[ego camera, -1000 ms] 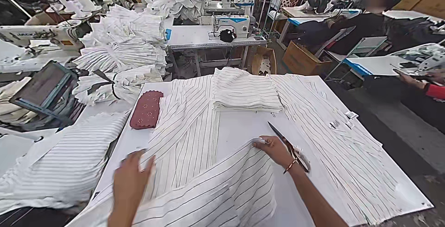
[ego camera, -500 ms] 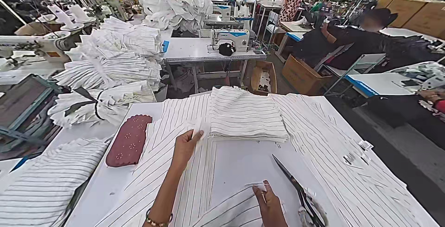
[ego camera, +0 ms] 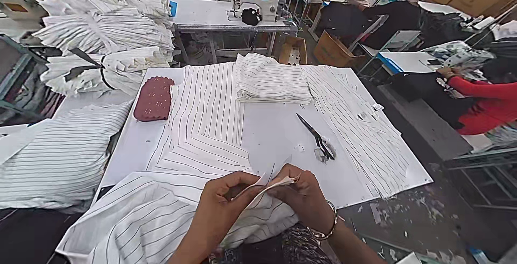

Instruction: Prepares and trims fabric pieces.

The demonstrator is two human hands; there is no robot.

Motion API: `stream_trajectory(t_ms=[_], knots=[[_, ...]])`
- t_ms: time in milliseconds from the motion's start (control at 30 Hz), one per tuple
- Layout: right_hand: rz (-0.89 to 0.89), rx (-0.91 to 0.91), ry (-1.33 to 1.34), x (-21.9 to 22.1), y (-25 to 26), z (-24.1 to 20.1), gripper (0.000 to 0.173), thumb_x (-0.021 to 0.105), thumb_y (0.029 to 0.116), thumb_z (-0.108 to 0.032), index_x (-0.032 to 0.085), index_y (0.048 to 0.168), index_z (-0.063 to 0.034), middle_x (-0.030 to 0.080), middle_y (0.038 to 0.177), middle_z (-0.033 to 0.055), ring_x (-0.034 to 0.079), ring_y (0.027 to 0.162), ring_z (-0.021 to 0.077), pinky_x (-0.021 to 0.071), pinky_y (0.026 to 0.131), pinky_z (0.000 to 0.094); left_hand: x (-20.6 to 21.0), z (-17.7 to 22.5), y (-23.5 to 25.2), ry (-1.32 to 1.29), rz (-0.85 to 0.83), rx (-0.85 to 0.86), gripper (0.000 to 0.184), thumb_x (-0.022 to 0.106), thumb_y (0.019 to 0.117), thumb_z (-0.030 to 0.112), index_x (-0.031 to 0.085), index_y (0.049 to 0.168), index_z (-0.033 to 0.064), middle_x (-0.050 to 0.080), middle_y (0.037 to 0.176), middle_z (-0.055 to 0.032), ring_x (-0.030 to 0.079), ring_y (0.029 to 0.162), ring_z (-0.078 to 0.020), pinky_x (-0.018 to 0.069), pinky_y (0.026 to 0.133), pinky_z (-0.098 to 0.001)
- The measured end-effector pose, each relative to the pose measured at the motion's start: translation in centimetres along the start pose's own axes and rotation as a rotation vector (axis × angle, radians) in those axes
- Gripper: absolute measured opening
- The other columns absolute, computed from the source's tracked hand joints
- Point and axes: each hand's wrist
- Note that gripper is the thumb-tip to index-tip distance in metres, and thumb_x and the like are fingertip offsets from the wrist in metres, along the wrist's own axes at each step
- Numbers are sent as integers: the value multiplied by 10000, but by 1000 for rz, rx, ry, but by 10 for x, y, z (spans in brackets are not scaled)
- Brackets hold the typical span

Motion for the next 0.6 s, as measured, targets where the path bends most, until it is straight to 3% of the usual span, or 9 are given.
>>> stream_trajectory(t_ms=[167,400,500,600], knots=[[-7,76,25,11,-20,-18,98,730,923,-111,634,940,-99,716,856,-137,650,794,-96,547,736,119,2,3,-36,2,-2,111,137,684,952,156,791,1037,164,752,987,106,695,884,39,583,792,-137],[-73,130,50,22,-36,-30,125,736,915,-94,617,952,-109,718,844,-132,657,778,-81,547,721,132,-1,7,-63,43,-20,206,167,660,975,168,786,1084,173,746,990,102,676,891,61,561,790,-112],[-100,139,47,26,-38,-34,138,735,918,-100,602,949,-122,708,830,-143,649,765,-89,536,704,123,-4,11,-70,44,-59,240,166,632,1013,253,760,1073,165,736,986,109,670,882,68,561,776,-110],[-90,215,84,33,-38,-38,204,736,915,-96,554,995,-142,697,773,-156,634,691,-91,515,649,114,-3,13,-72,98,6,298,134,721,955,268,755,1021,157,743,940,95,696,859,42,588,774,-132]])
Point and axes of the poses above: each hand's wrist, its own y-axis towards the middle knuckle, its own x-axis out of the palm, z = x × y
